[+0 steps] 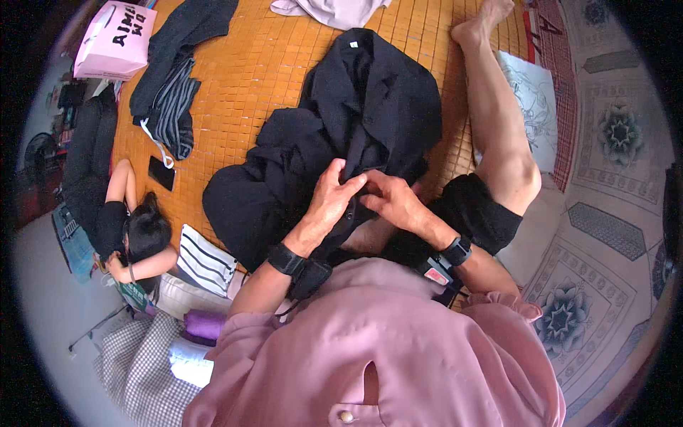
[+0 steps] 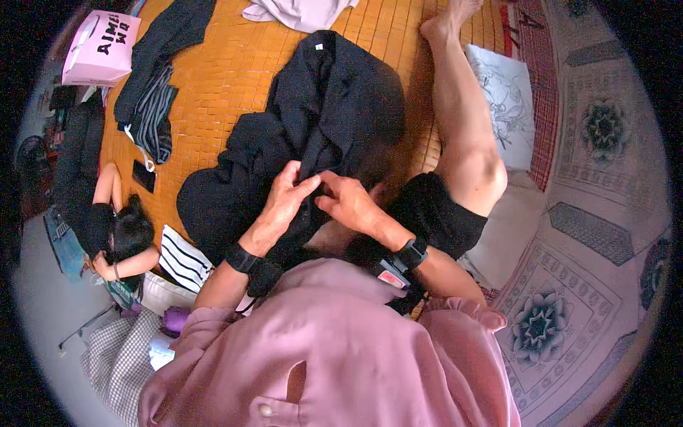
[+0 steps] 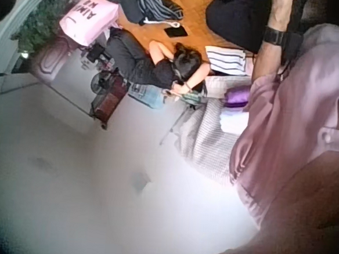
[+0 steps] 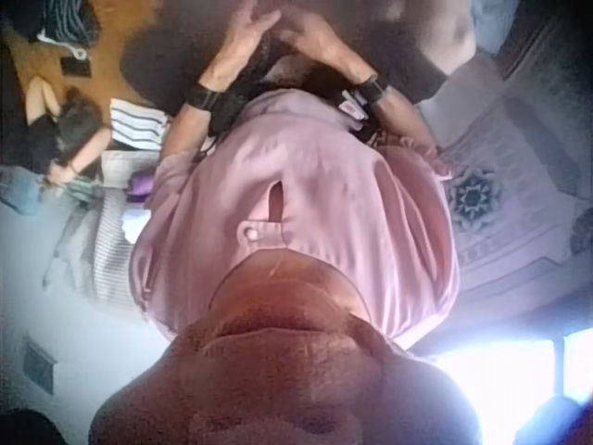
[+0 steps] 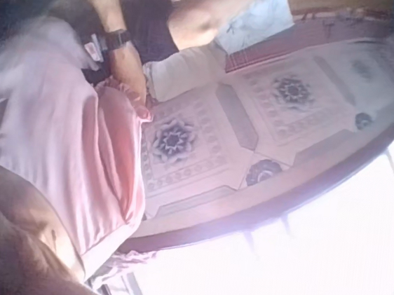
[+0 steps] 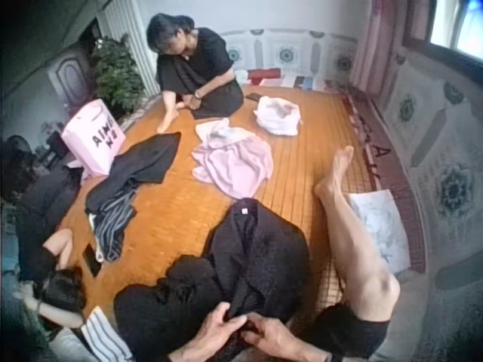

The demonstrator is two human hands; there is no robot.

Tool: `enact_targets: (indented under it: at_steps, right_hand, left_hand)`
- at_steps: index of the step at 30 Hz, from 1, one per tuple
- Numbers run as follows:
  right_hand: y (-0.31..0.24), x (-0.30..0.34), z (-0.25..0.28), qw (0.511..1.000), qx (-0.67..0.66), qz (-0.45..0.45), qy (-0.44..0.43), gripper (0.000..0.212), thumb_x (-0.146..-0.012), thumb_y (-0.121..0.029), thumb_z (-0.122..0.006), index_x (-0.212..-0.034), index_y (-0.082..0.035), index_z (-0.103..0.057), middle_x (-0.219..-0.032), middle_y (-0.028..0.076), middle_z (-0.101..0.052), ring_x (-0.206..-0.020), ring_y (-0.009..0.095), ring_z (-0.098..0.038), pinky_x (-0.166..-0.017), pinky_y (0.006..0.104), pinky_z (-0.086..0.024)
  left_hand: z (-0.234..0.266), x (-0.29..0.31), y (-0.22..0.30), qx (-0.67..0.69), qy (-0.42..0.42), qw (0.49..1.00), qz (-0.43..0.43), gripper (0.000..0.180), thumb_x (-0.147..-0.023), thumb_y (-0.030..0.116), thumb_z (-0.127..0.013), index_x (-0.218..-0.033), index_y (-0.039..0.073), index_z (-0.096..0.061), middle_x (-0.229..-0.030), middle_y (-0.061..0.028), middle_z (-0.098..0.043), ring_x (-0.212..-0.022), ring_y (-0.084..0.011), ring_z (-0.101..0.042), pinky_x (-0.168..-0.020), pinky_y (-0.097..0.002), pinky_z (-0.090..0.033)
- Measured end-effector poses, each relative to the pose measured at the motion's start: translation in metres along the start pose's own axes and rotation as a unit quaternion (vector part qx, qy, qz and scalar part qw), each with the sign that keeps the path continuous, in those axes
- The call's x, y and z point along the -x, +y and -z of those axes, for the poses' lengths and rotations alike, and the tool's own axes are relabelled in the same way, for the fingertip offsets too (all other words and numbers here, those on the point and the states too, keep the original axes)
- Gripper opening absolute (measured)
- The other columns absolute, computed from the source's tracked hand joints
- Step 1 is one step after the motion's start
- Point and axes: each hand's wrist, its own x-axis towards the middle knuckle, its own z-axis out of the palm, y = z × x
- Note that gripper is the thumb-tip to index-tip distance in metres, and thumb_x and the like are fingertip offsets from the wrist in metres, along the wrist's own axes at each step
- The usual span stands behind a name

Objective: The person buttons a black shirt by hand while sitting on a floor mat.

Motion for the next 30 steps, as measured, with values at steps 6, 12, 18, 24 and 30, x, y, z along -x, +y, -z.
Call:
enact_targets:
  at_steps: [6, 12, 18, 24, 30]
  right_hand:
    - [-0.019, 0.004, 0.022, 0.999, 0.007, -0.028, 0.044, 0.023, -0.076, -0.003, -0.054, -0.099, 0.0, -0.054, -0.08, 0.012, -0.061, -0.076, 0.018, -0.059, -0.068, 0.0294, -0.047]
    - [-0.03, -0.035, 0.038, 0.946, 0.286, 0.15, 0.026, 0.044, -0.065, -0.002, -0.06, -0.107, -0.002, -0.048, -0.092, 0.014, -0.055, -0.077, 0.029, -0.058, -0.069, 0.0357, -0.048]
    - [0.011, -0.068, 0.061, 0.824, 0.54, 0.16, -0.062, 0.042, -0.067, -0.016, -0.055, -0.108, -0.009, -0.051, -0.092, 0.011, -0.06, -0.084, 0.027, -0.059, -0.072, 0.0354, -0.048]
    - [-0.012, -0.042, 0.092, 0.853, 0.451, -0.026, -0.261, 0.037, -0.064, -0.013, -0.064, -0.099, -0.008, -0.054, -0.092, 0.012, -0.058, -0.089, 0.029, -0.056, -0.076, 0.0352, -0.045]
    - [0.021, -0.046, 0.078, 0.912, 0.362, 0.124, -0.151, 0.023, -0.061, -0.019, -0.065, -0.083, -0.014, -0.061, -0.084, 0.01, -0.061, -0.082, 0.028, -0.058, -0.072, 0.035, -0.047]
  left_hand:
    - [0.004, 0.008, 0.01, -0.203, 0.008, 0.979, 0.002, 0.025, -0.071, 0.012, -0.059, -0.089, -0.004, -0.051, -0.074, -0.0187, -0.058, -0.071, -0.0292, -0.058, -0.063, -0.0361, -0.044]
    - [0.014, 0.039, 0.013, -0.262, 0.012, 0.963, -0.055, 0.017, -0.069, 0.008, -0.058, -0.079, 0.0, -0.047, -0.062, -0.0142, -0.051, -0.056, -0.0231, -0.052, -0.054, -0.0336, -0.04]
    - [0.037, 0.055, 0.008, -0.239, 0.007, 0.971, -0.005, 0.021, -0.069, 0.01, -0.057, -0.088, 0.0, -0.052, -0.073, -0.0199, -0.057, -0.073, -0.0363, -0.057, -0.063, -0.0397, -0.043]
    - [0.038, 0.059, 0.001, -0.277, -0.049, 0.959, 0.02, 0.021, -0.074, 0.016, -0.058, -0.087, 0.001, -0.052, -0.072, -0.017, -0.058, -0.072, -0.0333, -0.057, -0.063, -0.038, -0.043]
    - [0.033, 0.031, 0.038, -0.212, -0.046, 0.976, 0.024, 0.02, -0.081, 0.021, -0.053, -0.083, 0.001, -0.055, -0.066, -0.0124, -0.057, -0.062, -0.0216, -0.057, -0.058, -0.0314, -0.043]
